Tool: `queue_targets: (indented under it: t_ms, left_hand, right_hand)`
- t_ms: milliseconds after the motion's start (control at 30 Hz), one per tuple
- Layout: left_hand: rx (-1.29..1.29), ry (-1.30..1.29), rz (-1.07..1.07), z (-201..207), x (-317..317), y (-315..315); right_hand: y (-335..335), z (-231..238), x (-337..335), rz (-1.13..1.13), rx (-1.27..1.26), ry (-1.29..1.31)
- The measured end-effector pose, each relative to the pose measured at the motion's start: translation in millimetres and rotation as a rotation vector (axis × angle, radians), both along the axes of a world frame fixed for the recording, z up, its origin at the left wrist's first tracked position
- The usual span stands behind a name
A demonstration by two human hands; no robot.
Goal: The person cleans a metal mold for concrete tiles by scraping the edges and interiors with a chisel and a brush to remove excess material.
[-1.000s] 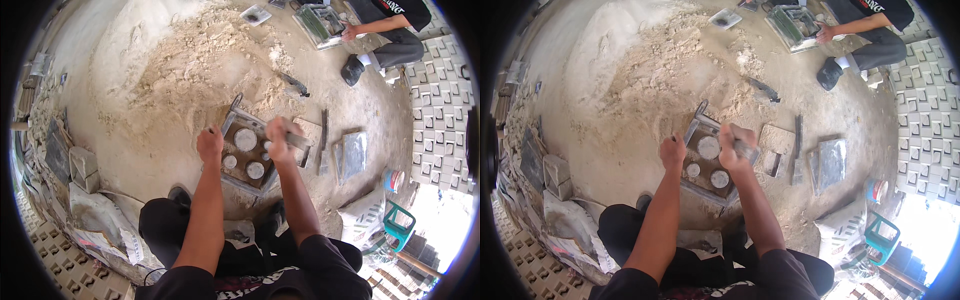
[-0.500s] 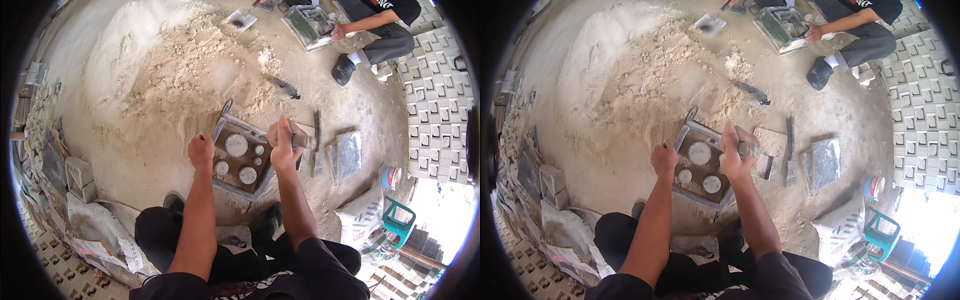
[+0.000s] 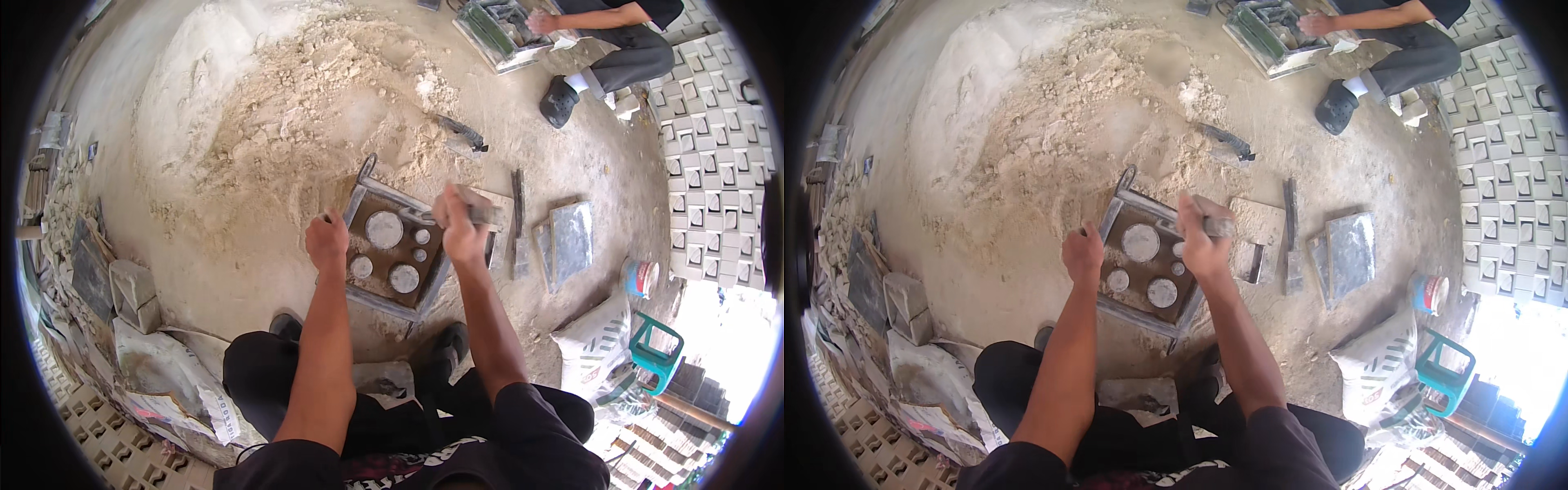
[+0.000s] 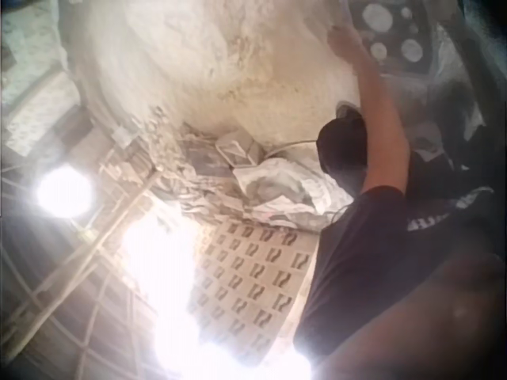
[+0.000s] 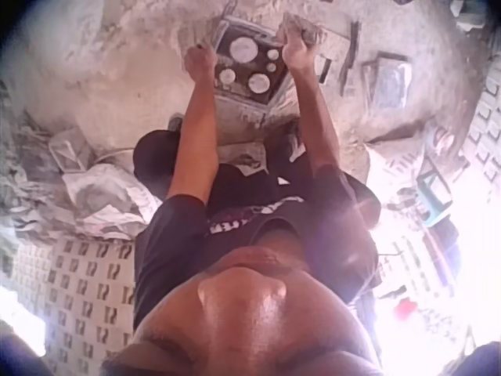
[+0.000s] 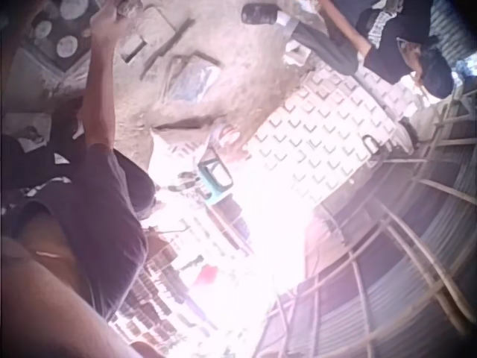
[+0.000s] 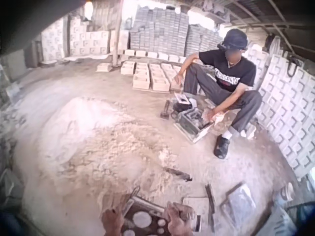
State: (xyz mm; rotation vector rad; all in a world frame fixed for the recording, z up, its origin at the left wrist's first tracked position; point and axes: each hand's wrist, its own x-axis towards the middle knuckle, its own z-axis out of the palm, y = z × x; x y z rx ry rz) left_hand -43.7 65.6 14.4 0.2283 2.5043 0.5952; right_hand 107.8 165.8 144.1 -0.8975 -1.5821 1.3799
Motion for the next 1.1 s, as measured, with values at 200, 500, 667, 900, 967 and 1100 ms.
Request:
queue_targets:
  t_ms: [200,500,667,900,967,1100]
  left_hand:
    - [-0.021,0.020,-0.027,-8,2,4]
    - [0.036,0.051,-0.066,-6,3,4]
    - [0.010,0.048,-0.084,0,1,2]
    - [0.024,0.036,-0.064,-4,0,-1]
    - [0.025,0.038,-0.063,-2,1,0]
    - [-0.050,-0.020,-0.102,4,0,6]
  right_hand:
    - [1,-34,24,0.010,0.291,-0.115]
    - [2,-30,28,0.129,0.148,-0.192]
    - [3,1,27,-0.030,-0.023,0.068]
    - [3,-1,28,0.016,-0.128,0.034]
    - [2,-4,35,0.014,-0.086,0.092]
    - [12,-18,38,0.028,-0.043,-0.004]
